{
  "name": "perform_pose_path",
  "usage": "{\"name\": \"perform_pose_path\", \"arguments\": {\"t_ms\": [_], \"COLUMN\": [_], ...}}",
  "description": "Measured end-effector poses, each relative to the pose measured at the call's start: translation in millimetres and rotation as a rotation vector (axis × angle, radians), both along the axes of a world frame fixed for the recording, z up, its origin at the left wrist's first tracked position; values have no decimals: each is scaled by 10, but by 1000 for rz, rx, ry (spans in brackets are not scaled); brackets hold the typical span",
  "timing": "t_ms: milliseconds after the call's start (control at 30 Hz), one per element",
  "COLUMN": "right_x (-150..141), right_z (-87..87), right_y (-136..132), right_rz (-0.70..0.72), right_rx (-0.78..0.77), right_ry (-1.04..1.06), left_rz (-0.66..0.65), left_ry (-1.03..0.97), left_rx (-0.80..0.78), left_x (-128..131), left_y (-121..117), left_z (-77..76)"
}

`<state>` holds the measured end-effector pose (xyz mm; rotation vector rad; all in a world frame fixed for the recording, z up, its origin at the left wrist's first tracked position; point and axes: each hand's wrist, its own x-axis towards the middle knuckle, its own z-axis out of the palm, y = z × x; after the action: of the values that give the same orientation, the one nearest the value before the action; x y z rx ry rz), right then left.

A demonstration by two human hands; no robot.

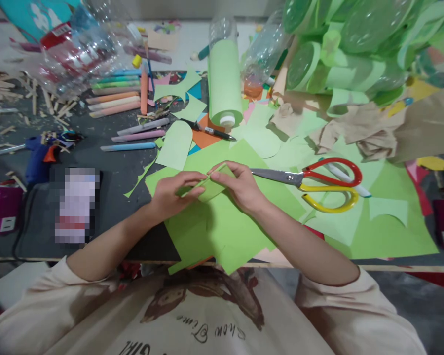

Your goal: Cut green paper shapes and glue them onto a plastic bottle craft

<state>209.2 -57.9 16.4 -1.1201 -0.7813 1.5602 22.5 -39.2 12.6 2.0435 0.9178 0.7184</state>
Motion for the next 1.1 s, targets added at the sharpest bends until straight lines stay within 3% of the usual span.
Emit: {"name": "perform_pose_path", "arguments": {"t_ms": [200, 333, 467, 600, 867, 1100], "right_x": [-60, -23, 13, 33, 32, 30], "right_z": [49, 52, 35, 16, 12, 84], "right_y": [-24, -16, -30, -48, -27, -44], "right_rz": [0, 25, 112, 188, 198, 337], "right_rx": [-102, -87, -85, -82, -65, -47], "right_ry": [162, 124, 55, 14, -2, -189], "left_rz": [-157, -206, -312, -320, -314, -214], "left_ry": [109, -31, -37, -6, 17, -17], "left_rx": [166, 276, 157, 154, 259, 339], "left_x": [-2, -40, -66, -68, -64, -79], "left_y": [-33, 96, 144, 121, 133, 152], "left_z": [-38, -27, -32, -31, -33, -26]}}
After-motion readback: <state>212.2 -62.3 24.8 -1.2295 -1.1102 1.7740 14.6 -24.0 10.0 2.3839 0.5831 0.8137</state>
